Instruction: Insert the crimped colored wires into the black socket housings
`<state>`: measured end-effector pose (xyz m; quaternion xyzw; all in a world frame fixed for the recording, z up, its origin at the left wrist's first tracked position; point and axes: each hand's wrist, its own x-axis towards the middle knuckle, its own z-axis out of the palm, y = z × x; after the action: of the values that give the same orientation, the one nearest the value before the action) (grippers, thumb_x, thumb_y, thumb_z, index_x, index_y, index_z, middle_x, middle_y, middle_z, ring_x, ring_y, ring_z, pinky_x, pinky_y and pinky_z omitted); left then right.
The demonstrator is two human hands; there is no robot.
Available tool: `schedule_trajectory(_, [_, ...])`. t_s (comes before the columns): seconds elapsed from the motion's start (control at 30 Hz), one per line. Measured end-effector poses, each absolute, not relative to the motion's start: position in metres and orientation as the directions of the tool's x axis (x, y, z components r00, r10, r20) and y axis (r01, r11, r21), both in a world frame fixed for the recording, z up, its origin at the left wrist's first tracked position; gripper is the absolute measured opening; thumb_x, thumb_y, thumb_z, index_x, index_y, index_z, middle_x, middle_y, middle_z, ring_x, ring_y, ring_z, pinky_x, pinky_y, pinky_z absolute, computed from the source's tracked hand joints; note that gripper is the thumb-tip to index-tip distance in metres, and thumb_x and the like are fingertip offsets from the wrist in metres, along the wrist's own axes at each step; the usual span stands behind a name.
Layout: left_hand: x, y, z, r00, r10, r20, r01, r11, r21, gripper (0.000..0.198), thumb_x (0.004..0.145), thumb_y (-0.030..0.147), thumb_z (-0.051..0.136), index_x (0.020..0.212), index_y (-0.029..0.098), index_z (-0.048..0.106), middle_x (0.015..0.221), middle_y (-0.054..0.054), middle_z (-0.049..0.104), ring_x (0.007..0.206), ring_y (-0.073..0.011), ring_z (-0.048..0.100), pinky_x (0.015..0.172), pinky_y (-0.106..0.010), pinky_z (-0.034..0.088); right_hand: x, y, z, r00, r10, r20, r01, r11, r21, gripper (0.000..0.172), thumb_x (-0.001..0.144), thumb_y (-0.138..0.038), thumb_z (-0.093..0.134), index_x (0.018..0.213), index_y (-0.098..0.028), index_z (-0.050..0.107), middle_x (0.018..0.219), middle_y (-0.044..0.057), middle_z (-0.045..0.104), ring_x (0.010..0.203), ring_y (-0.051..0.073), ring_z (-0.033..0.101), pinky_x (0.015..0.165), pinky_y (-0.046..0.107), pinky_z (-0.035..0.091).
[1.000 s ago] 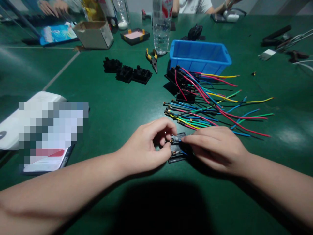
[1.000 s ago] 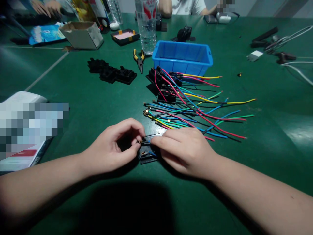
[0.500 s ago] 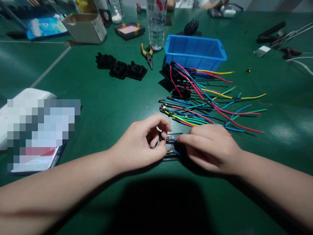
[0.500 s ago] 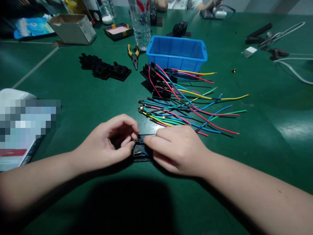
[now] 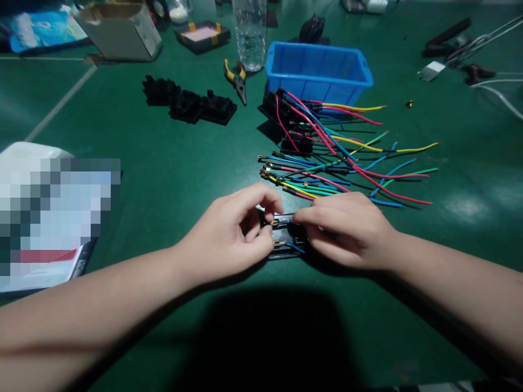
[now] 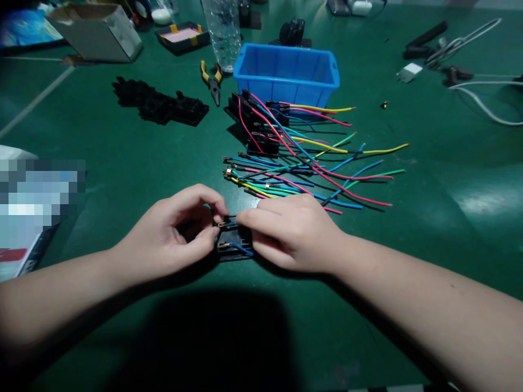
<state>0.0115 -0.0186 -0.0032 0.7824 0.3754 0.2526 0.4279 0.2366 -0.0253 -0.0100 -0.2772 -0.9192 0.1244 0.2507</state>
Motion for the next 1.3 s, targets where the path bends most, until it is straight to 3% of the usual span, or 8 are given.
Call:
schedule_trajectory(0.6, [0.0105, -0.0167, -0.0018, 0.588, 0.803, 0.097, 0.383, -0.382, 0.841, 0.011, 0.085, 0.012, 0.050, 0.094, 0.017, 0.055, 0.081, 0.002, 0.056, 0.067, -0.0098, 0.055, 0.059, -0.023, 0.044, 0.2362, -0.0264, -0.0104, -0.717, 0.567, 0.406, 0.430, 0.818, -0.382, 0.018, 0.089, -0.012, 0.048, 0.103, -0.017, 0.057, 0.069, 0.000, 0.061, 0.059, 0.014, 0.055, 0.057, 0.026, 0.038])
schedule_trajectory(0.8, [0.0102, -0.0162, -0.0020, 0.587, 0.803, 0.100, 0.381, -0.383, 0.841, 0.008, 0.086, 0.014, 0.050, 0.092, 0.017, 0.054, 0.081, 0.002, 0.058, 0.070, -0.0106, 0.057, 0.063, -0.023, 0.045, 0.2360, -0.0265, -0.0089, -0.727, 0.557, 0.402, 0.433, 0.826, -0.361, 0.018, 0.088, -0.012, 0.048, 0.103, -0.016, 0.057, 0.067, 0.000, 0.058, 0.057, 0.014, 0.052, 0.055, 0.027, 0.035])
schedule_trajectory(1.3, [0.0125, -0.0160, -0.0013, 0.569, 0.822, 0.032, 0.374, -0.294, 0.880, 0.008, 0.085, 0.015, 0.052, 0.091, 0.017, 0.054, 0.079, 0.001, 0.056, 0.067, -0.0100, 0.055, 0.058, -0.020, 0.043, 0.2363, -0.0267, -0.0065, -0.746, 0.558, 0.362, 0.462, 0.827, -0.322, 0.020, 0.090, -0.014, 0.044, 0.102, -0.016, 0.060, 0.066, 0.000, 0.057, 0.057, 0.015, 0.051, 0.055, 0.028, 0.034])
